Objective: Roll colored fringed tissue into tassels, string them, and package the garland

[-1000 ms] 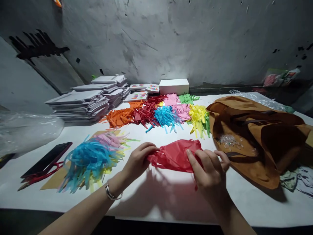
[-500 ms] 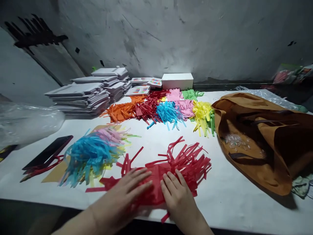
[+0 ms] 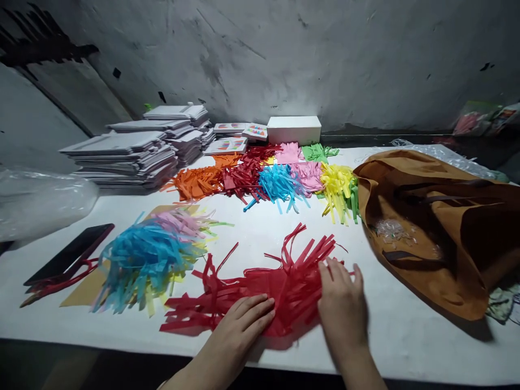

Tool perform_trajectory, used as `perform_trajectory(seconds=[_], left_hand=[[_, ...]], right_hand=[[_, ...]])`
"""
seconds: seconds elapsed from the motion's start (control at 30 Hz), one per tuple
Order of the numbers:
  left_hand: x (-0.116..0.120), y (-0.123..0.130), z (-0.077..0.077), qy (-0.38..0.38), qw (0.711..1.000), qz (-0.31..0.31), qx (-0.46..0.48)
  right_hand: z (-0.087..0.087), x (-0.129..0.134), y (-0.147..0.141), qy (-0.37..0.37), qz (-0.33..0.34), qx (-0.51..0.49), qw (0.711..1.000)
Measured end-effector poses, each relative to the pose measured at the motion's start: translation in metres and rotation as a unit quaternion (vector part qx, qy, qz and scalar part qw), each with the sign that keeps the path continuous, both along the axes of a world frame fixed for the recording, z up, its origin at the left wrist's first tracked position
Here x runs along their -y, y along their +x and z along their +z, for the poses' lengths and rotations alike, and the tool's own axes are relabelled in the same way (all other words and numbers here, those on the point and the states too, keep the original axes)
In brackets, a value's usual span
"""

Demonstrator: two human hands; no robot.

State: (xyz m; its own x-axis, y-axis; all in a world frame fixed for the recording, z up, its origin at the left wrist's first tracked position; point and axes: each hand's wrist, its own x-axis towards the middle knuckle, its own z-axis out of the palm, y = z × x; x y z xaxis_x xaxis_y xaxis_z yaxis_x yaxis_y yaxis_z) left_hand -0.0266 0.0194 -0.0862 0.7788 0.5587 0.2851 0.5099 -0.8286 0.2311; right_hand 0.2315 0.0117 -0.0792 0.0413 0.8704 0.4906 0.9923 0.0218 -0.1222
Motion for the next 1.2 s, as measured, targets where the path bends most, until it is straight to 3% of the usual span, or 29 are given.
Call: perform_trajectory(seconds=[0.13,0.23,0.27,0.33,0.37,0.43,0.5,0.6,0.77,0.93,1.2], left_hand=[[-0.001,-0.001,0.001,0.012,1.0,-0.014,-0.001],[-0.002,0.001,0.001,0.011,1.0,-0.013,0.002],[-0.002,0.003,0.002,0.01,1.0,-0.012,0.005],[0.001,0.007,0.002,0.006,1.0,-0.014,0.017],[0.002,0.009,0.002,0.003,1.0,-0.02,0.023],[0.006,0.012,0.003,-0.011,0.999,-0.032,0.034],[0.008,0.011,0.007,-0.034,0.998,-0.025,0.037],[0.002,0.001,0.022,-0.076,0.997,-0.013,0.015],[-0.028,-0.006,0.048,-0.094,0.994,-0.012,-0.045],[-0.06,-0.007,0.049,-0.025,0.991,0.076,-0.105],[-0.075,-0.055,0.052,0.05,0.979,0.166,-0.107]], right_hand=[[-0.007,0.028,0.076,0.023,-0.069,0.086,0.994],[0.0,0.053,0.098,0.08,-0.154,0.1,0.98],[0.006,0.058,0.092,0.108,-0.161,0.093,0.977],[0.018,0.062,0.062,0.163,-0.098,0.068,0.979],[0.023,0.06,0.04,0.172,-0.005,0.048,0.984],[0.027,0.054,-0.004,0.103,0.222,0.032,0.969],[0.024,0.046,-0.038,0.075,0.296,0.023,0.952],[0.012,0.041,-0.056,0.034,0.293,0.011,0.955],[-0.007,0.048,-0.047,0.032,0.286,-0.007,0.958],[-0.016,0.05,-0.049,0.069,0.277,-0.004,0.958],[-0.023,0.046,-0.059,0.106,0.255,-0.02,0.961]])
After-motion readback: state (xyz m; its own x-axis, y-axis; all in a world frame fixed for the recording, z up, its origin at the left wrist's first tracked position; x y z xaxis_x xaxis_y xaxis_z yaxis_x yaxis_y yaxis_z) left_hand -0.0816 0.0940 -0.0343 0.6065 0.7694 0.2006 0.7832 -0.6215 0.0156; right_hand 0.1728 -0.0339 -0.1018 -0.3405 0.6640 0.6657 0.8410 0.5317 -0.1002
